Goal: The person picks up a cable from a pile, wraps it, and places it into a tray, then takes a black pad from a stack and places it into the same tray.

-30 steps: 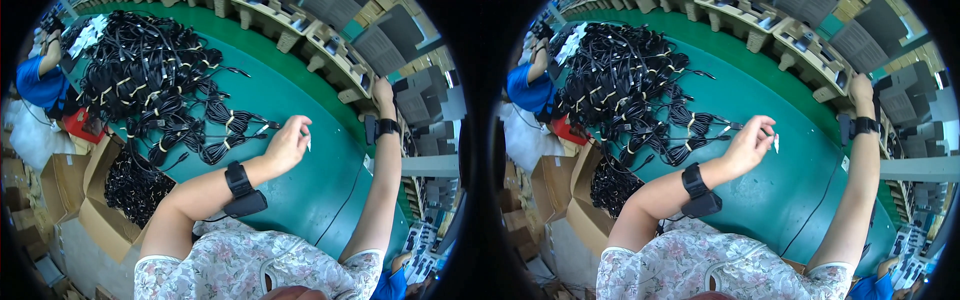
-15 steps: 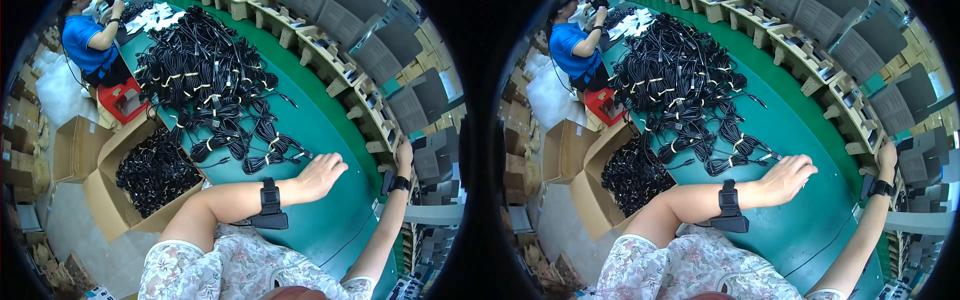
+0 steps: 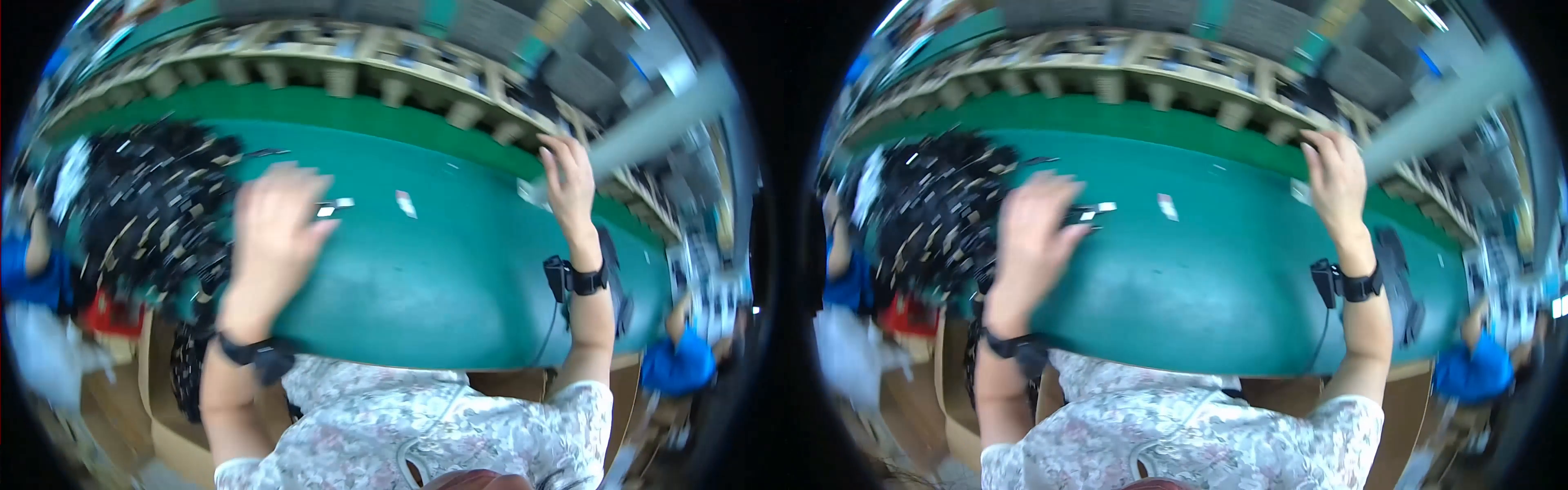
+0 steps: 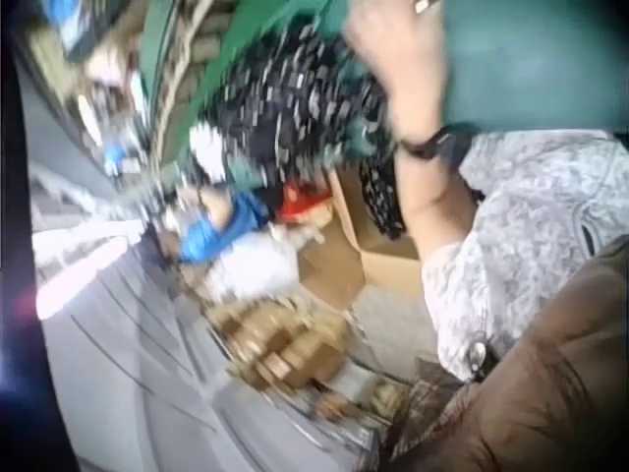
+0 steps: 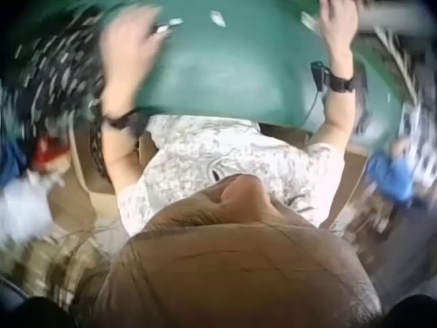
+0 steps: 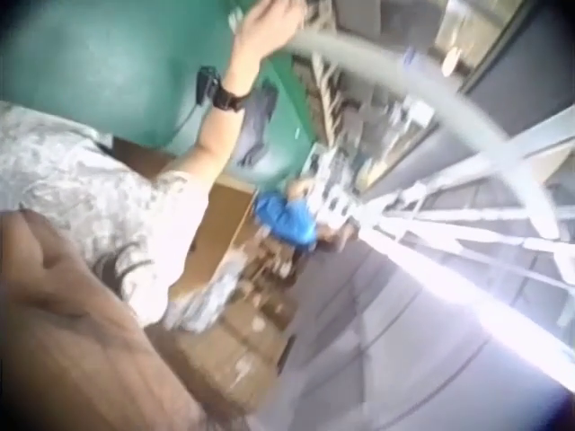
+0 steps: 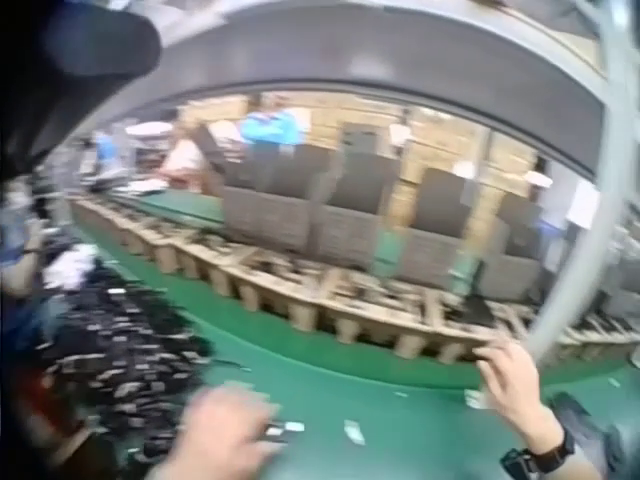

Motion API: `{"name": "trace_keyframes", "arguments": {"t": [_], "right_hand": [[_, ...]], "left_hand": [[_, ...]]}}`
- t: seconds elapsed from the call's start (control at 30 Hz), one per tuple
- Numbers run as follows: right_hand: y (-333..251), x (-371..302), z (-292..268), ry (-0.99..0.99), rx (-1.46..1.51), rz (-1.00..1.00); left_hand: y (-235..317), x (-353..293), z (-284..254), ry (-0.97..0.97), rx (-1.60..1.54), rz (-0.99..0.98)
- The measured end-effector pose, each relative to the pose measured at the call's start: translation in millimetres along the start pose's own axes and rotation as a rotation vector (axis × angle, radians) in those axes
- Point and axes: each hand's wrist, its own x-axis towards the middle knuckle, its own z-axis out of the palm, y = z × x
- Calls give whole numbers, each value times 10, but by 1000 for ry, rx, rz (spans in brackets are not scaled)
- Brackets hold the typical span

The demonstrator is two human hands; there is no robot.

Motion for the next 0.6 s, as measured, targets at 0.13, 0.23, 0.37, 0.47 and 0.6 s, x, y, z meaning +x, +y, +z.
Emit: {"name": "trace_keyframes", "arguments": {"t": [0.13,0.23,0.37,0.47,0.6], "right_hand": [[604,-551,-665,13,-30,286],[1115,-1138,-1156,5,-136,575],[1459,-1926,-1595,-128,-366,849],[1673,-2501,-1580,-172,-530,921],[2059,-2941,-1261,-145,-689,952]], "left_hand": [[-404,-256,103,-174,324,-82],[-390,-142,303,-220,211,7],[-344,32,517,-375,91,-106],[-344,32,697,-289,18,-99],[-253,122,824,-240,-20,-133]]}}
